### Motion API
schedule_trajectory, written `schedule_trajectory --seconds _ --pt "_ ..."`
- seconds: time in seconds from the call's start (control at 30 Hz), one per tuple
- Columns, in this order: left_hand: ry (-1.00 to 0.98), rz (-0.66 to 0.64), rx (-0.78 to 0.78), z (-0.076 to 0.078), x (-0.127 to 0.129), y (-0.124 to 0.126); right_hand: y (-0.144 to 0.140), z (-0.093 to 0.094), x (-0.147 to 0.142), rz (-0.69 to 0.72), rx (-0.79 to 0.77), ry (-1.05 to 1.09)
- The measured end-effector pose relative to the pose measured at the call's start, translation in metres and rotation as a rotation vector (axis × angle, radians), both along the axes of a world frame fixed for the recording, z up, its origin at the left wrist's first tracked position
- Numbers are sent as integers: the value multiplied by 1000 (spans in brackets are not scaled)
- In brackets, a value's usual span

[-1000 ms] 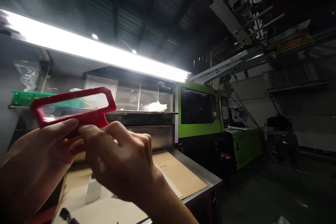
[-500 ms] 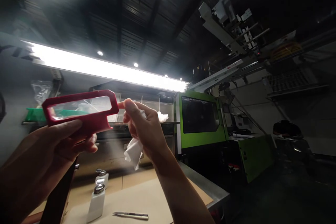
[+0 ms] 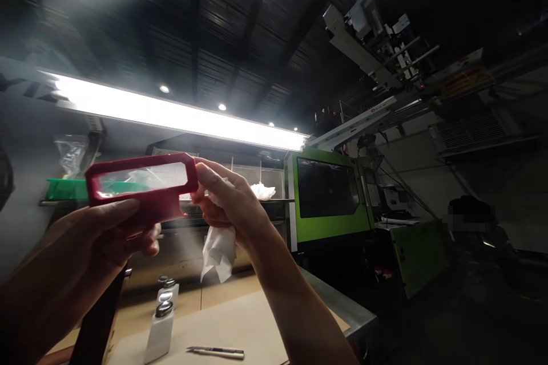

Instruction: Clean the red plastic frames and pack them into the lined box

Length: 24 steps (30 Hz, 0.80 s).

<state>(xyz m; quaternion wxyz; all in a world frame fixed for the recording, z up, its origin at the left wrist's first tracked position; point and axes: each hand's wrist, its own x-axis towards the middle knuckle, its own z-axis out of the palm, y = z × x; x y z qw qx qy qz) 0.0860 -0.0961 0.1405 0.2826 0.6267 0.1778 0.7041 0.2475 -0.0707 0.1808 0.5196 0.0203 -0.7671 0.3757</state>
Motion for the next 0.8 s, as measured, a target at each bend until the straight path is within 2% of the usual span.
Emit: schedule_trajectory --seconds 0.2,0.37,0.5,0.6,0.7,0.8 --pt "1 15 -19 2 -3 2 11 0 2 43 -11 -29" --pt "-7 52 -48 0 -1 -2 19 -6 -1 95 -24 54" --pt "-47 144 -52 -2 1 -7 21 -15 -5 1 -129 161" --pt "-67 160 -29 -2 -2 -8 26 -21 -8 -35 -176 205" --pt "-93 170 -29 -2 -7 -5 33 -29 -12 -24 -141 146" --pt "-120 196 -53 -3 -11 -1 37 -44 -17 -128 -19 -2"
